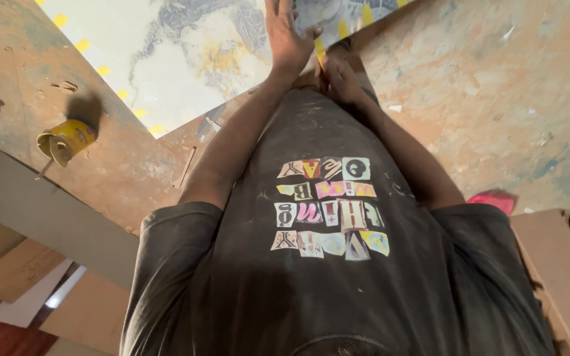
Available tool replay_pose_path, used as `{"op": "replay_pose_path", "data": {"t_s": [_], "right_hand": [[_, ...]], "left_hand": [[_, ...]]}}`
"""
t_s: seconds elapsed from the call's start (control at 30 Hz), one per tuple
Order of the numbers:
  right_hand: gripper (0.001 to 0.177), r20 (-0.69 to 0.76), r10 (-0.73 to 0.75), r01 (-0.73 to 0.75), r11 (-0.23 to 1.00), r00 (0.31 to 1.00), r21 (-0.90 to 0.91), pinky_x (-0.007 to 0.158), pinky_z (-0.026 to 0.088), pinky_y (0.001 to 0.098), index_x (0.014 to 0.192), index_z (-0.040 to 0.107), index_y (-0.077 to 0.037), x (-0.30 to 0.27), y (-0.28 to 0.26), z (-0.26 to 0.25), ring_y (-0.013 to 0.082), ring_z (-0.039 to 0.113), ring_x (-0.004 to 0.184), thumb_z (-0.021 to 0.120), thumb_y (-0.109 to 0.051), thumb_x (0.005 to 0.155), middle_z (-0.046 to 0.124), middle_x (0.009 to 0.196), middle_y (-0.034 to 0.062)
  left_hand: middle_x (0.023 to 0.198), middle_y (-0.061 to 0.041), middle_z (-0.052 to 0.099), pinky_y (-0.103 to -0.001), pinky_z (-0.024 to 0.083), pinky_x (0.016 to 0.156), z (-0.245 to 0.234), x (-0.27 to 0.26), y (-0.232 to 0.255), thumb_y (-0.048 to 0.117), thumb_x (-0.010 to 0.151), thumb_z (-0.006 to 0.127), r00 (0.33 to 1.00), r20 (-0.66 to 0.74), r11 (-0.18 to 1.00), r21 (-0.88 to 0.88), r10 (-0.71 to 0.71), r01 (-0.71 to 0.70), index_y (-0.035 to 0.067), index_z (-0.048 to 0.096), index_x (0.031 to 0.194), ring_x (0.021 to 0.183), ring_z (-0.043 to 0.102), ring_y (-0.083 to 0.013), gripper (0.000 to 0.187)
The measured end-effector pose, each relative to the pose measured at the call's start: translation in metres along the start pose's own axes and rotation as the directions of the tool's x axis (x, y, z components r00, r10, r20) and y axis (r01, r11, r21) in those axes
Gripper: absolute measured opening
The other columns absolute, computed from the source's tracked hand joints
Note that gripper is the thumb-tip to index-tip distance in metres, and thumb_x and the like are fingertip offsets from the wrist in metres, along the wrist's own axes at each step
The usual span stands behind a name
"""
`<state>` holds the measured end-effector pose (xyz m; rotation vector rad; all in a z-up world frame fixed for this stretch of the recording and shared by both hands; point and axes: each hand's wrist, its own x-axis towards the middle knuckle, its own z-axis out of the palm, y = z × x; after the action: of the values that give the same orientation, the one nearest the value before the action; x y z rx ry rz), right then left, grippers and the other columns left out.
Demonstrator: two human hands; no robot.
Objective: The person applies yellow tape to the edges of a large marble-patterned sheet. They use a metal ruler to guide the tape and a utility knife to cut it, then smooth the tape down with their hands.
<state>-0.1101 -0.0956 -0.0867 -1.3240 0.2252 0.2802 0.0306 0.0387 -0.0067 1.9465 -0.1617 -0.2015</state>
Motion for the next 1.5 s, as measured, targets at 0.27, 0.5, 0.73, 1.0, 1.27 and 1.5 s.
{"op": "replay_pose_path", "data": {"t_s": [0.27, 0.5, 0.73, 1.0, 1.27, 1.5], "right_hand": [[0.049, -0.067, 0.101, -0.118, 0.935, 0.993, -0.335, 0.052, 0.044, 0.0313, 0.072, 0.061, -0.005, 0.024, 0.026, -0.022, 0.0094, 0.052, 0.055, 0.049, -0.033, 0.11, 0.056, 0.06, 0.0002], [0.031, 0.074, -0.133, 0.151, 0.794, 0.988, -0.589, 0.06, 0.046, 0.0384, 0.083, 0.061, -0.001, 0.021, 0.018, -0.035, 0.027, 0.059, 0.065, 0.057, -0.022, 0.106, 0.058, 0.07, 0.0108], [0.032, 0.147, -0.518, 0.254, 0.141, 0.843, -0.957, 0.062, 0.05, 0.0303, 0.096, 0.065, 0.009, 0.025, 0.064, -0.04, 0.0266, 0.063, 0.079, 0.064, -0.022, 0.102, 0.066, 0.093, 0.0192], [0.03, -0.173, 0.134, -0.196, 0.885, 0.976, -0.423, 0.06, 0.045, 0.0301, 0.096, 0.064, 0.0, -0.023, 0.015, -0.018, 0.0106, 0.054, 0.068, 0.061, -0.028, 0.107, 0.059, 0.076, 0.0044], [0.032, 0.188, 0.166, -0.185, 0.978, 0.968, 0.091, 0.07, 0.05, 0.0225, 0.124, 0.056, -0.007, -0.022, -0.086, 0.04, 0.0066, 0.061, 0.082, 0.058, -0.003, 0.092, 0.059, 0.092, -0.0045], [0.035, 0.092, 0.132, -0.126, 0.989, 0.987, -0.077, 0.054, 0.048, 0.024, 0.09, 0.063, -0.003, -0.02, -0.075, 0.06, 0.0087, 0.06, 0.057, 0.049, -0.025, 0.113, 0.063, 0.068, 0.003]], "left_hand": [[0.14, -0.027, 0.037, -0.059, 0.035, 0.111, -0.015, -0.001, 0.009, 0.038, 0.084, 0.079, 0.854, 0.517, 0.707, 0.586, 0.049, -0.395, -0.004, 0.043, 0.143, 0.133, 0.038, -0.0475, 0.081], [0.167, -0.041, 0.017, -0.06, 0.029, 0.129, 0.007, -0.008, -0.024, 0.028, 0.114, 0.054, 0.758, 0.583, 0.166, 0.749, 0.293, -0.641, -0.007, 0.038, 0.153, 0.156, 0.023, -0.0541, 0.055], [0.15, -0.052, 0.023, -0.067, 0.036, 0.114, 0.039, -0.025, -0.046, 0.044, 0.107, 0.05, 0.725, 0.542, 0.07, 0.779, 0.425, -0.623, 0.006, 0.022, 0.163, 0.14, 0.033, -0.0642, 0.074], [0.159, -0.033, 0.03, -0.049, 0.037, 0.117, 0.006, -0.026, -0.023, 0.019, 0.086, 0.073, 0.747, 0.583, 0.05, 0.777, 0.319, -0.627, 0.006, 0.033, 0.159, 0.146, 0.034, -0.0472, 0.084], [0.107, -0.012, 0.062, -0.04, 0.056, 0.081, -0.064, -0.053, -0.018, 0.031, 0.078, 0.092, 0.887, 0.451, 0.974, 0.137, 0.101, -0.181, 0.005, 0.061, 0.111, 0.095, 0.065, -0.0291, 0.052], [0.103, -0.001, 0.071, -0.041, 0.055, 0.088, -0.046, -0.049, -0.049, 0.009, 0.094, 0.075, 0.94, 0.338, 0.976, 0.217, -0.049, -0.027, 0.01, 0.063, 0.106, 0.1, 0.07, -0.025, 0.017]]}}
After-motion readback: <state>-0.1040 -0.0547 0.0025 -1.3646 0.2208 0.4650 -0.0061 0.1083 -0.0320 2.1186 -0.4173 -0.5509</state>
